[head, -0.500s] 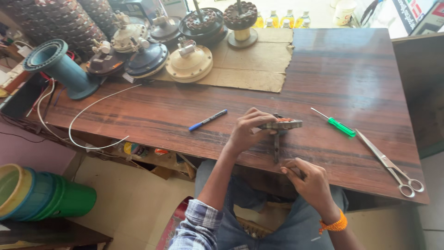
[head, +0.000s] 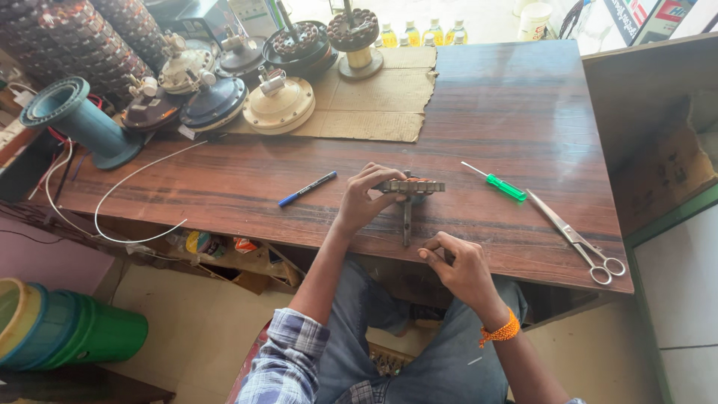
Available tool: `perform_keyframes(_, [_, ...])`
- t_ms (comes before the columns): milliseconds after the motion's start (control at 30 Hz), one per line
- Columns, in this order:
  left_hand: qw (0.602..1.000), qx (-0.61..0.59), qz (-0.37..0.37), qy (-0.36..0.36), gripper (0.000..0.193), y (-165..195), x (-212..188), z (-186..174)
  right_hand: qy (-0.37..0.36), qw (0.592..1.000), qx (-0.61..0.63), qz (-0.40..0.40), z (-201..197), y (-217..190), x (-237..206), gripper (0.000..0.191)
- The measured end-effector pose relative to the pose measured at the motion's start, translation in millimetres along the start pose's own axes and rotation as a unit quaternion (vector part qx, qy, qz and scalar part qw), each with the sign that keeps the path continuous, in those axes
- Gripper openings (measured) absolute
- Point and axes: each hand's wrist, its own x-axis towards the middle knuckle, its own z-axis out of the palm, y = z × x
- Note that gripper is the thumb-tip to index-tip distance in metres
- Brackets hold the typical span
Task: The person sits at a workbench fitting small copper pieces one at a time into the slots of a circular metal rotor assembly, pressing each piece into place by hand and occasionally repositioning the rotor on the table. A screwdriver and scissors lie on the bench but are not clearly used.
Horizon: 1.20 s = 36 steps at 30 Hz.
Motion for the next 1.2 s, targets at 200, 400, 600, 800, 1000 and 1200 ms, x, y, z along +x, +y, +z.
perform_keyframes(200, [1.0, 0.012, 0.001, 0.001, 0.036, -0.1, 5.6, -0.2, 0.014, 1.0, 0.019, 0.003, -4.5, -5.2, 2.2, 0.018])
perform_keyframes(400, [1.0, 0.016, 0.006, -0.007, 0.037, -6.0, 2.8, -3.1, 0.025, 0.999, 0.025, 0.007, -1.4, -7.6, -0.2, 0.017])
perform_keyframes(600, [1.0, 0.024, -0.009, -0.004, 0.036, -7.9, 1.8, -0.3, 0.044, 0.999, -0.015, 0.014, 1.1, -9.2, 1.8, 0.022])
perform_keyframes(800, [1.0, 0.02, 0.004, -0.011, 0.037, -5.6, -0.4, 1.0, 0.048, 0.999, -0.017, 0.011, 4.0, 0.5, -5.5, 0.015])
perform_keyframes(1000, [1.0, 0.012, 0.0, -0.001, 0.037, 3.6, 3.9, -0.9, 0.021, 0.998, -0.013, 0.064, -5.0, 8.0, -2.8, 0.012])
perform_keyframes(1200, [1.0, -0.004, 0.002, 0.003, 0.037, 4.9, 8.7, -2.4, 0.039, 0.998, -0.033, 0.044, -4.3, 9.8, -1.5, 0.013])
